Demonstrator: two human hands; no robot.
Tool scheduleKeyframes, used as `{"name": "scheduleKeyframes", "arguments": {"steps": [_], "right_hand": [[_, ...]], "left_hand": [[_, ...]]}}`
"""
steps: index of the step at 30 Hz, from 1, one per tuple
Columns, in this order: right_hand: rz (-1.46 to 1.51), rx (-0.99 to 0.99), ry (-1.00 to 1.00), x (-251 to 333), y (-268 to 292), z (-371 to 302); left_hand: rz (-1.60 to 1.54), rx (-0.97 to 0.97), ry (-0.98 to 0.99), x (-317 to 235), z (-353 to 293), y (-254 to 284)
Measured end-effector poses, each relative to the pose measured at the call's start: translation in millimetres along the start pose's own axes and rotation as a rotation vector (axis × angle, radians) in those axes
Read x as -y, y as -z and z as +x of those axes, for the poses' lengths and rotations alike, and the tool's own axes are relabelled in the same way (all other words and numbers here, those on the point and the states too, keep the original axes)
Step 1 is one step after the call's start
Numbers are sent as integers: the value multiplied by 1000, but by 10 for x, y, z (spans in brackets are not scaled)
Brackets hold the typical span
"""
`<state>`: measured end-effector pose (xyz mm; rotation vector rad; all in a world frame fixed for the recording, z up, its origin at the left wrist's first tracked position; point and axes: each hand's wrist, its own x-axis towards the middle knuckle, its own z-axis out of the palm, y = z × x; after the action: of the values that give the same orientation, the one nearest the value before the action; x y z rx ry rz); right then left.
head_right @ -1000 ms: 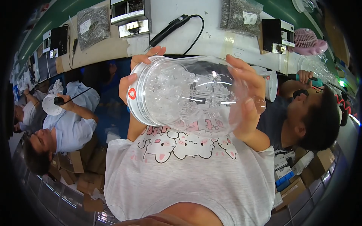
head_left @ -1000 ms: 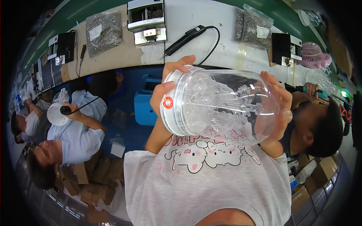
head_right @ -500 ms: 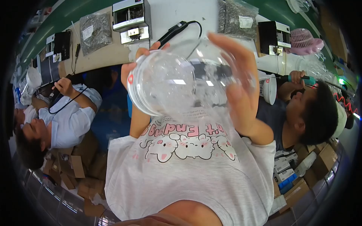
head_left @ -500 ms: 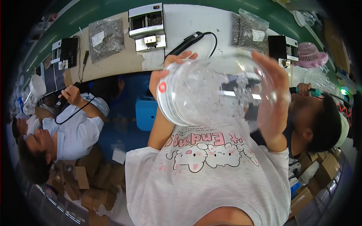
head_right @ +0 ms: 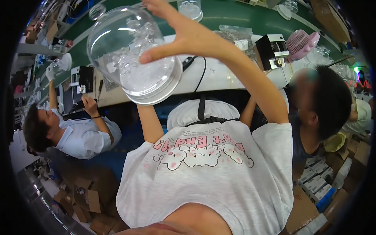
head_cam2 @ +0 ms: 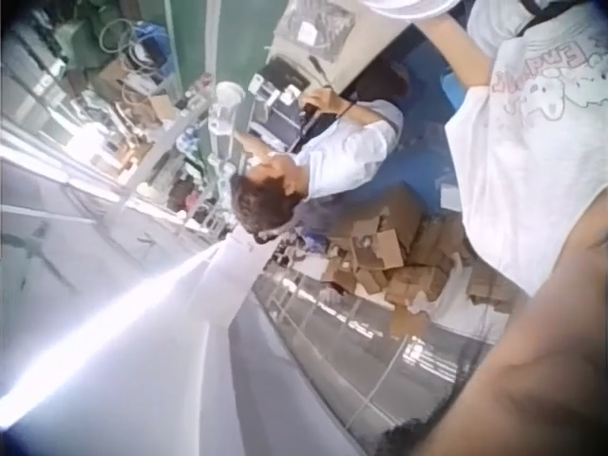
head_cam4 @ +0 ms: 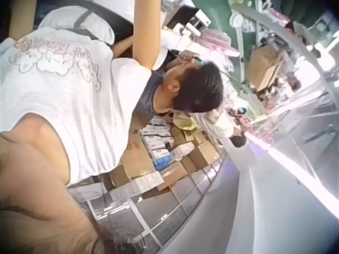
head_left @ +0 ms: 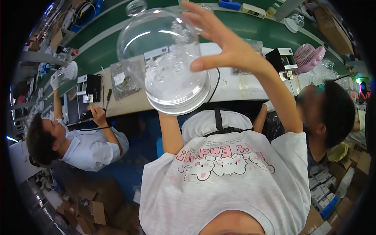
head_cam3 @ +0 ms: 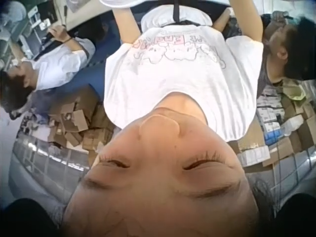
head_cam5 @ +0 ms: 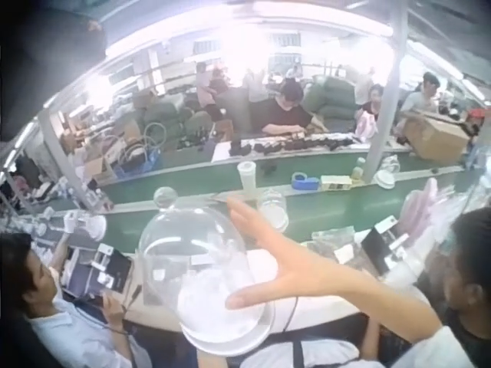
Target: Assembling the base and clear plastic dome components of a light fixture on a production line.
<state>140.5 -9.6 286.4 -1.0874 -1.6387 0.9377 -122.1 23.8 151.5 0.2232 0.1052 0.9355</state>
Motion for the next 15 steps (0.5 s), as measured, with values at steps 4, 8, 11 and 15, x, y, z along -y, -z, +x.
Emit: {"name": "scheduleKeyframes", "arguments": {"steps": [4, 8, 11, 15], "right_hand": [[-198, -36, 118, -81, -37, -203], [-164, 132, 148, -54, -307, -130], [-143, 110, 134, -123, -130, -183], [-115, 108, 145, -185, -72, -209]], "left_hand": [[29, 75, 61, -1964, -1928, -38], [37, 92, 17, 430, 221, -18], [32, 93, 80, 547, 317, 2], [20, 69, 100, 493, 309, 87]]}}
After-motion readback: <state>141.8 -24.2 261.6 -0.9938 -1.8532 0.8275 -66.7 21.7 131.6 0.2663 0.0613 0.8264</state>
